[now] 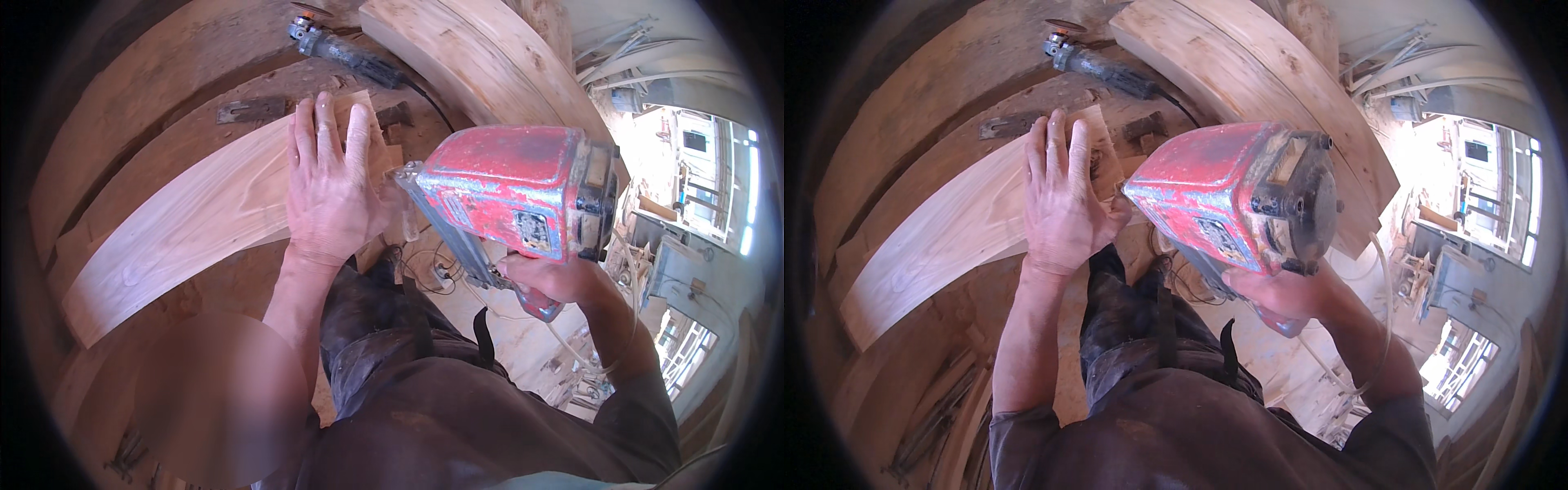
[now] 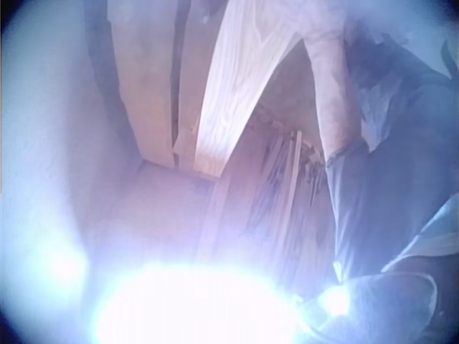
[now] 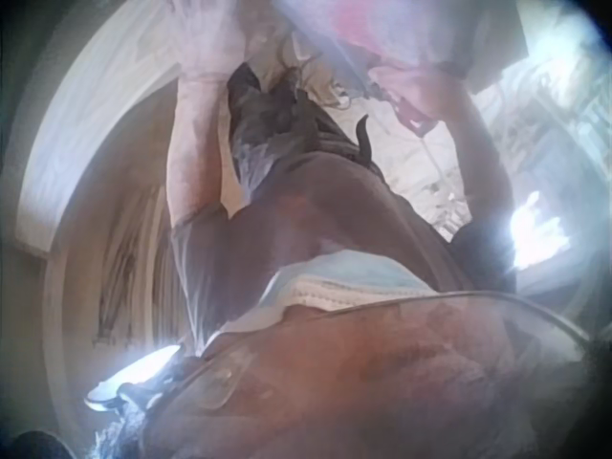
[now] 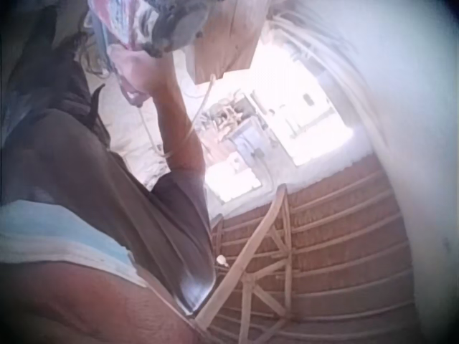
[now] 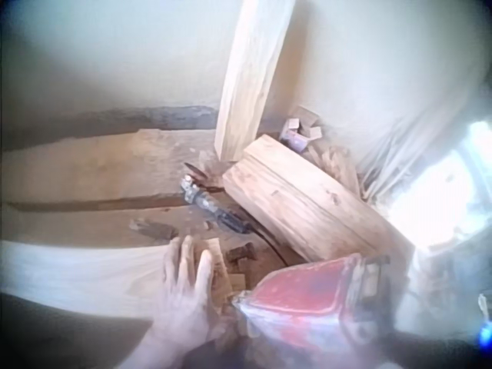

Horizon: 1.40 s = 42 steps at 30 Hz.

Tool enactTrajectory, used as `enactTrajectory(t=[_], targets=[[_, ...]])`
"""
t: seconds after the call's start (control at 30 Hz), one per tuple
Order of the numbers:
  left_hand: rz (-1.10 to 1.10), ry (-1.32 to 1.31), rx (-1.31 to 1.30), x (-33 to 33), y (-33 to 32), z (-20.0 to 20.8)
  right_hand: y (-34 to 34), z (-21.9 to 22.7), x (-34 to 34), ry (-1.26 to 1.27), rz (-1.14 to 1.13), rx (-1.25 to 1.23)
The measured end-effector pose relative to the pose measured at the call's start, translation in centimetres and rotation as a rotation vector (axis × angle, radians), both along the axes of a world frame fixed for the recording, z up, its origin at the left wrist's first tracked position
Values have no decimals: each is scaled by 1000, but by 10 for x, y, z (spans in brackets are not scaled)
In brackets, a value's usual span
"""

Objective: The person uses a nail gun to fasten a small wooden block to a larger plank, then hammers the joint to align it. They flip the plank and use an angle grinder to smooth the surface and edges. The person repeats hammering and grinding on the same plank.

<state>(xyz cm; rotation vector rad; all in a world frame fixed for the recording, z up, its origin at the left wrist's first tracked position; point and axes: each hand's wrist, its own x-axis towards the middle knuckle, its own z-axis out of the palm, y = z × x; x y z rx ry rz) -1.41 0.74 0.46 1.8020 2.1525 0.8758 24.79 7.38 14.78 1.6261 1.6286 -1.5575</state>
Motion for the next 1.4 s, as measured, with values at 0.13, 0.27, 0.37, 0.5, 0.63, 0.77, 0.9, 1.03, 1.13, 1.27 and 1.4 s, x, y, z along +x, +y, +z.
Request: enactTrajectory(t=[0.13, 0.27, 0.37, 0.5, 0.63, 0.77, 0.9, 1.03, 1.13, 1.27, 1.4], targets=[[-14, 4, 9, -1, -2, 0, -3, 3, -4, -50, -80, -44], [-27, 11, 31, -3, -4, -1, -12, -1, -3, -11, -113, -36], [-24, -7, 59, -3, -4, -3, -21, -3, -3, 95, -174, -7], [-18, 3, 60, -2, -3, -4, -33, -13, 5, 253, -202, 124], [-17, 7, 60, -1, -3, -2, -42, -21, 13, 339, -409, 241], [-25, 31, 46, 0, -3, -1, -53, -46, 22, 250, -319, 294], [-39, 27, 111, -3, -2, -5, -69, -81, 15, 487, 207, 696], [-55, 22, 115, -4, -3, -6, -83, -89, 17, 448, 145, 685], [-54, 19, 99, -2, -2, -6, -82, -84, 23, 252, -114, 419], [-51, 17, 84, -1, -3, -5, -74, -80, 24, 192, -285, 314], [-43, 13, 96, 0, -2, -7, -82, -99, 18, 346, -104, 542]])
